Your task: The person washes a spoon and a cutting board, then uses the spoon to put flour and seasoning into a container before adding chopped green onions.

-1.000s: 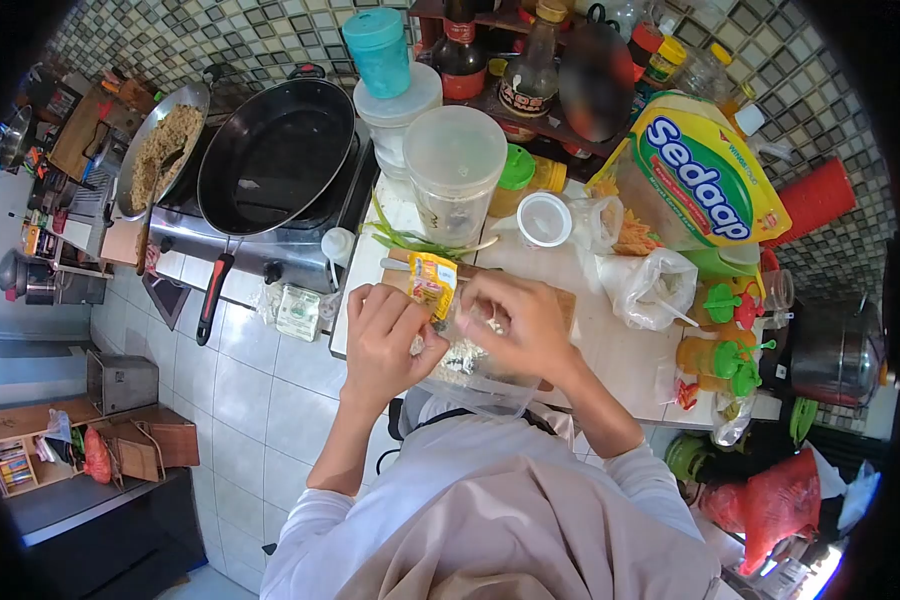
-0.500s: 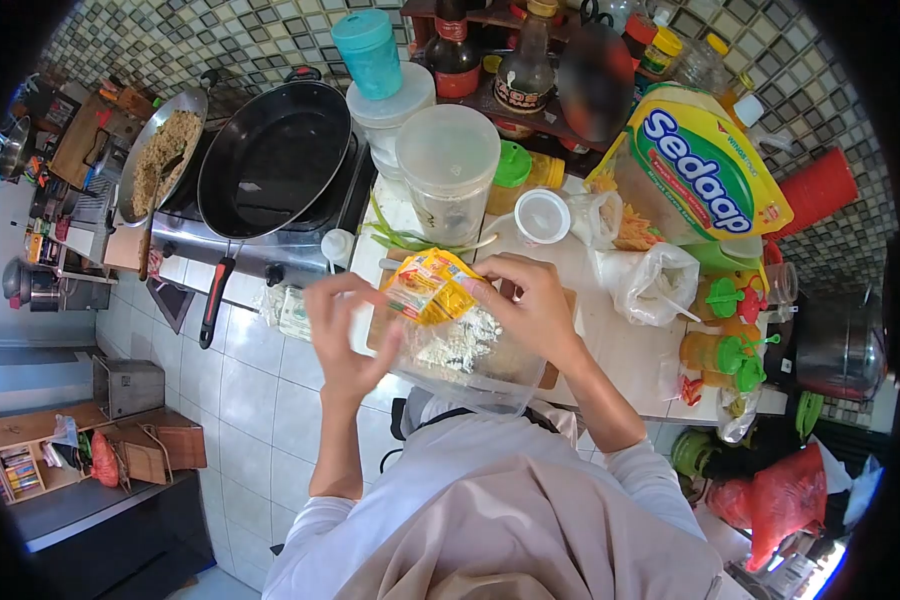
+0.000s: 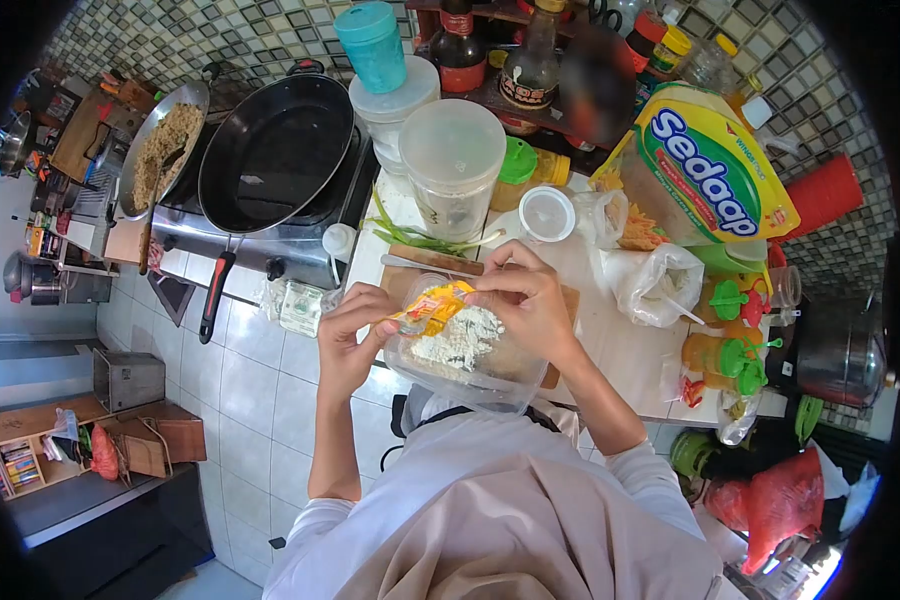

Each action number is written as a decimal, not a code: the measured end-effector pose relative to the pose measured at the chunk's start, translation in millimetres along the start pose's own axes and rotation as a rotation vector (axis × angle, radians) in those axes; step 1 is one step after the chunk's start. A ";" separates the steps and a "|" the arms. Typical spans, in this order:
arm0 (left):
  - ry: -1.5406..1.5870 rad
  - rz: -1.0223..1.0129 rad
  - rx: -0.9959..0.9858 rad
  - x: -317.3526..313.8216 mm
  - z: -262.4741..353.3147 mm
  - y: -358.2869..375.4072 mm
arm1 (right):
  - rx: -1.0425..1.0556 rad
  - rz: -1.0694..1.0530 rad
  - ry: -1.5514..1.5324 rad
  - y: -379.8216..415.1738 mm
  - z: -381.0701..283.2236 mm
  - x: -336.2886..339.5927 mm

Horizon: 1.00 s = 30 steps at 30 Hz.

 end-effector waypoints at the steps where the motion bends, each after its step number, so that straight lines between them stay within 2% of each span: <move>1: -0.052 0.001 0.018 -0.7 5.2 -3.0 | -0.038 -0.022 -0.018 0.3 0.0 -2.3; 4: -0.148 -0.052 0.020 -5.1 8.0 -3.6 | 0.038 0.023 0.105 -0.4 -9.8 -1.3; 9: -0.266 -0.131 -0.023 -11.5 4.1 0.6 | 0.043 -0.001 0.083 -2.4 -5.7 -4.0; 11: -0.335 -0.060 -0.009 -10.7 19.3 -4.4 | 0.064 0.005 0.058 -1.9 -7.1 -3.4; 14: -0.378 -0.032 -0.024 -10.2 15.9 -1.4 | 0.019 -0.017 0.092 -2.7 -9.9 -2.8; 18: -0.454 -0.018 -0.062 -10.8 21.5 -2.6 | 0.067 0.002 0.091 -1.6 -7.7 -4.1; 20: -0.399 0.044 0.026 -10.4 27.7 -6.6 | 0.097 0.007 0.112 -1.2 -10.5 -4.8; 23: -0.497 0.000 -0.034 -11.1 17.9 -0.8 | 0.098 0.000 0.157 -0.6 -16.9 -6.0; 26: -0.467 0.018 -0.054 -11.3 22.8 -0.9 | 0.097 -0.006 0.183 0.1 -22.2 -5.2; 30: -0.398 0.035 0.032 -15.0 22.9 -2.0 | 0.073 -0.057 0.384 1.4 -33.4 -7.7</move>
Point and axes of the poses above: each hand's wrist, its own y-axis away from the middle knuckle, its own x-axis out of the back of the hand, z = x × y, the point moved 7 cm from there along -y, towards the middle knuckle, and after that the axes turned 12 degrees about -z, right-handed, at the moved point
